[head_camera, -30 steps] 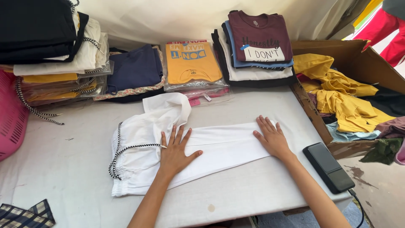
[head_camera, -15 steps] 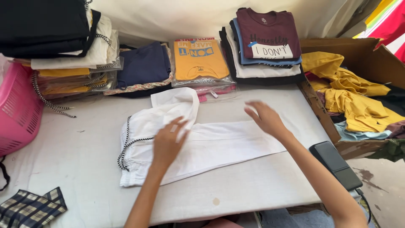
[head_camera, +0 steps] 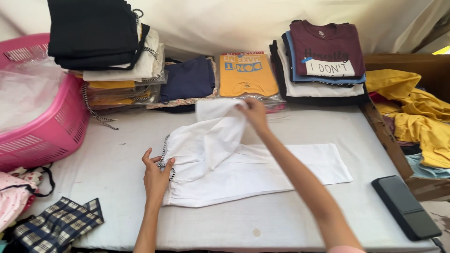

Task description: The person folds three pairs of pants on a white surface. They first fold a pair of black pants, then a pair of white pants, and finally a pair of maroon pants. Each pair is folded neatly and placed on a stack to the left.

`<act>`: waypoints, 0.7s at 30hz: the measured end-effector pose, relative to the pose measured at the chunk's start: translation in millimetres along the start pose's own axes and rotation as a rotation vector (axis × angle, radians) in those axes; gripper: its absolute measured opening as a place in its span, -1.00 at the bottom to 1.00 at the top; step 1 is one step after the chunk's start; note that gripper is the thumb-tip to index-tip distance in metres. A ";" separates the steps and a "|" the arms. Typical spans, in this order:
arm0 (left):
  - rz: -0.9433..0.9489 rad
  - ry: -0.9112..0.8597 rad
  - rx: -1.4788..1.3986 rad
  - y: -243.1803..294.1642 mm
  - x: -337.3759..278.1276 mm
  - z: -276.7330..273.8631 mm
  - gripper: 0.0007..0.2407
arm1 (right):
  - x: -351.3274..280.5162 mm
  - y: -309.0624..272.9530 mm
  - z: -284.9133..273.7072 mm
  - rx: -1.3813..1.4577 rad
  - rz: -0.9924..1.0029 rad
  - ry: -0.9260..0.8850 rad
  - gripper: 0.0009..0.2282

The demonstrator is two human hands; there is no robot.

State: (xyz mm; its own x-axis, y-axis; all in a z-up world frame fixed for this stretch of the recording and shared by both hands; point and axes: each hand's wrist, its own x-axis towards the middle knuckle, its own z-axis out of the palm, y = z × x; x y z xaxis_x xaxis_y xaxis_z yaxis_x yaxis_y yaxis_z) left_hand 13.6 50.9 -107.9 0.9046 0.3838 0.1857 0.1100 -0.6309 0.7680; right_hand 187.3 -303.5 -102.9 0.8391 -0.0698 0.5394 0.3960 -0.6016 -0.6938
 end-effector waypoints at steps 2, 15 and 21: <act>-0.136 -0.064 -0.121 -5.8 2.4 -0.9 -0.25 | -16.8 -13.1 -56.6 0.898 0.548 0.016 -0.83; 0.516 0.275 0.157 44.0 -38.0 -11.1 -0.78 | -105.4 27.0 -274.5 0.418 0.557 0.352 -0.61; 0.836 0.038 0.372 52.6 -51.2 10.5 -0.67 | -51.7 50.7 -186.9 -0.425 -0.207 -0.186 -0.45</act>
State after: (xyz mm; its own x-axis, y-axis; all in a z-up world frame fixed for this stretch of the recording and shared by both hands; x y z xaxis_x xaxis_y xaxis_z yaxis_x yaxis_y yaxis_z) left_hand -22.5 -9.0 -83.5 0.7357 -0.2782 0.6175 -0.4432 -0.8872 0.1283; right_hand 94.3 -479.1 -76.8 0.8268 0.2046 0.5240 0.4067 -0.8610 -0.3054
